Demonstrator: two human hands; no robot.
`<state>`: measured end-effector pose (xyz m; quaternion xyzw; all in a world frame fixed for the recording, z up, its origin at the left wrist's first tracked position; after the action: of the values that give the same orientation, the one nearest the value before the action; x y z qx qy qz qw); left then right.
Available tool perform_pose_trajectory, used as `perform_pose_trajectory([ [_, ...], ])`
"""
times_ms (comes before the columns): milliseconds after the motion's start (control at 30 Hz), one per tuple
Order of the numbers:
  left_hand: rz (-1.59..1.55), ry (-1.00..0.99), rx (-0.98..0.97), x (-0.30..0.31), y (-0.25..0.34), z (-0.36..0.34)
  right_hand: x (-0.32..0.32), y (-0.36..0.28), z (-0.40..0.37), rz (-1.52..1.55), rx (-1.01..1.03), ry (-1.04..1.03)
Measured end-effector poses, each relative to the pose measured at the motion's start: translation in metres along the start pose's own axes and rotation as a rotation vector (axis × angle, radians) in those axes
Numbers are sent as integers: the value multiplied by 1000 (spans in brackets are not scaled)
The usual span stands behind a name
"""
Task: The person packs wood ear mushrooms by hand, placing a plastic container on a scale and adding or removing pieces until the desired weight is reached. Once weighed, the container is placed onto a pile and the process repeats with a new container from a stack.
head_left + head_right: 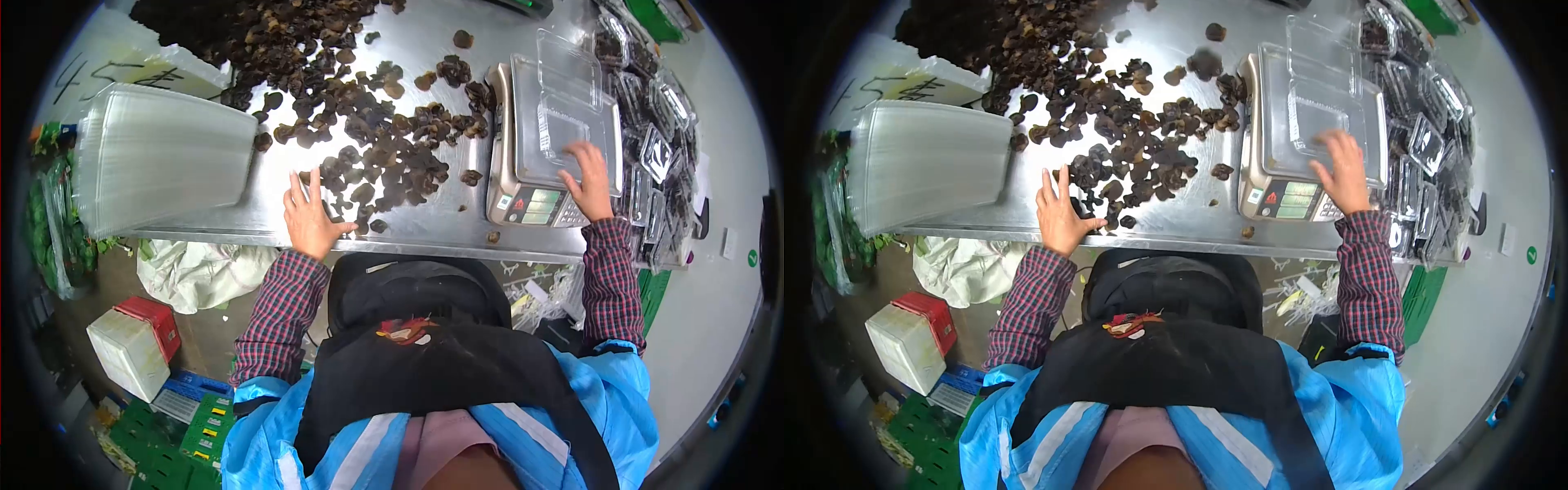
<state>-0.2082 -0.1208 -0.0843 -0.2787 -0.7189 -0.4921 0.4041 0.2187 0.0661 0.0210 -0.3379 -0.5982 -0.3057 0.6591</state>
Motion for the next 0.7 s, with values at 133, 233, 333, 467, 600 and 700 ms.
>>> perform_pose_trajectory([
  [133, -69, -12, -46, -15, 17, 11, 9, -97, 43, 245, 93, -73],
  [233, -94, -19, -96, -19, 32, 29, -61, -160, 61, 186, 147, -319],
  [333, -156, -51, -91, -20, 45, 48, -122, -170, 63, 53, -41, -443],
  [467, -258, -114, -189, -22, 55, 83, -151, -209, 91, 226, -137, -298],
  [600, -345, -237, -313, -16, 30, 129, -160, -237, 138, 484, -143, -257],
  [700, -450, -332, -349, -2, 20, 145, -163, -241, 150, 693, -158, -182],
])
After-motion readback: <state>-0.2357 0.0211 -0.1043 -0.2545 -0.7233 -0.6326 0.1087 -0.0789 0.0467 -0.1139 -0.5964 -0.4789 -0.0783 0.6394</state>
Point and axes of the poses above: each hand's wrist, its own z-axis towards the middle knuckle, its own x-axis out of the back of the hand, y = z × x, the point moved 3 cm from there along z, towards the middle knuckle, and after that the axes turned 8 degrees about -z, right-handed, at the moved point
